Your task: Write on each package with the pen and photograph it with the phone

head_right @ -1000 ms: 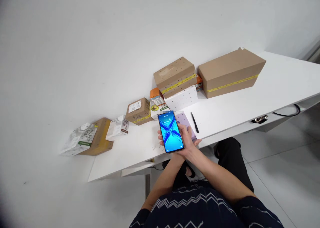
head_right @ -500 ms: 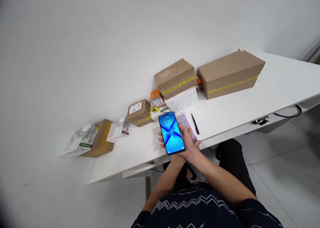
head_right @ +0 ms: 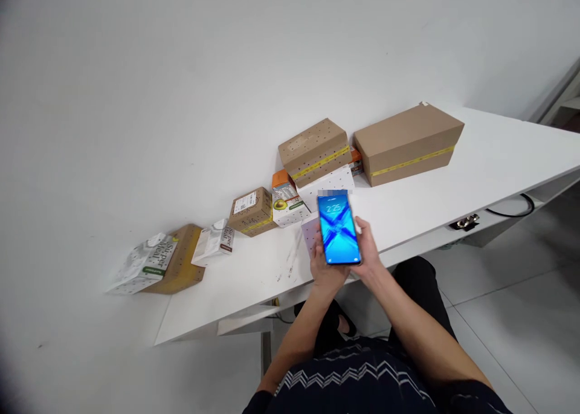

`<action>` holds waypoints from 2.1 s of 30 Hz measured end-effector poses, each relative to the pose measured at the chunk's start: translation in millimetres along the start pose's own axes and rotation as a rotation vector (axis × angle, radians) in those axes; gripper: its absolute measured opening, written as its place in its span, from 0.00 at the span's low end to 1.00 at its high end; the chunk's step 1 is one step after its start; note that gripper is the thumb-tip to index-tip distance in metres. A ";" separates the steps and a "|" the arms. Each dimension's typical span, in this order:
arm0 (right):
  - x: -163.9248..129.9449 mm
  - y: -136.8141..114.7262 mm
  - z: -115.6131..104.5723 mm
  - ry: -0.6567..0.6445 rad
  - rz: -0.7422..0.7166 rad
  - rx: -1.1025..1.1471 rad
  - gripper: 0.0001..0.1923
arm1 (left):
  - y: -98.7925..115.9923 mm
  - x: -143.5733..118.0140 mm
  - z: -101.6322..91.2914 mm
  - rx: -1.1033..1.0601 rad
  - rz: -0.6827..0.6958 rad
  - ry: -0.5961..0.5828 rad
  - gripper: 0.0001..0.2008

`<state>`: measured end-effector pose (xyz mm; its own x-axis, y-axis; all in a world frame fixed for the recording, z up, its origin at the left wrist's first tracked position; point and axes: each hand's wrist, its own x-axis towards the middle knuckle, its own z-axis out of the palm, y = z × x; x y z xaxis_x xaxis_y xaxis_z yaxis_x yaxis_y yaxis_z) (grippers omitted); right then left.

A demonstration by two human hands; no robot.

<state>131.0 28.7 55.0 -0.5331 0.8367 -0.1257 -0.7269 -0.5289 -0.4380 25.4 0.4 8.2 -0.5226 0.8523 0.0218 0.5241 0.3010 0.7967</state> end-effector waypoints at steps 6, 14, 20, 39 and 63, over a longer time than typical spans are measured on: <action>-3.5 -57.4 -76.5 0.701 -0.530 -1.153 0.30 | -16.9 -2.1 -26.6 0.388 0.725 -0.187 0.23; 18.7 -76.0 -142.5 0.559 -0.499 -2.449 0.29 | -61.3 -2.2 -96.8 0.506 0.723 -0.210 0.22; 32.9 -82.5 -165.6 0.463 -0.456 -2.444 0.29 | -89.4 -3.4 -124.8 0.355 0.395 -0.178 0.39; 5.3 58.0 -60.7 -0.106 -0.411 -1.692 0.20 | -88.1 2.4 -189.9 -0.136 0.201 -0.125 0.37; 21.8 81.7 -89.6 -0.113 -0.602 -1.771 0.17 | -100.2 210.5 -159.2 0.343 0.314 0.441 0.16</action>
<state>98.8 16.5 -63.2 -0.4857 0.7795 0.3956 0.3906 0.5984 -0.6995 -244.2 81.6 29.1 -0.4988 0.6880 0.5271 0.8442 0.2480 0.4751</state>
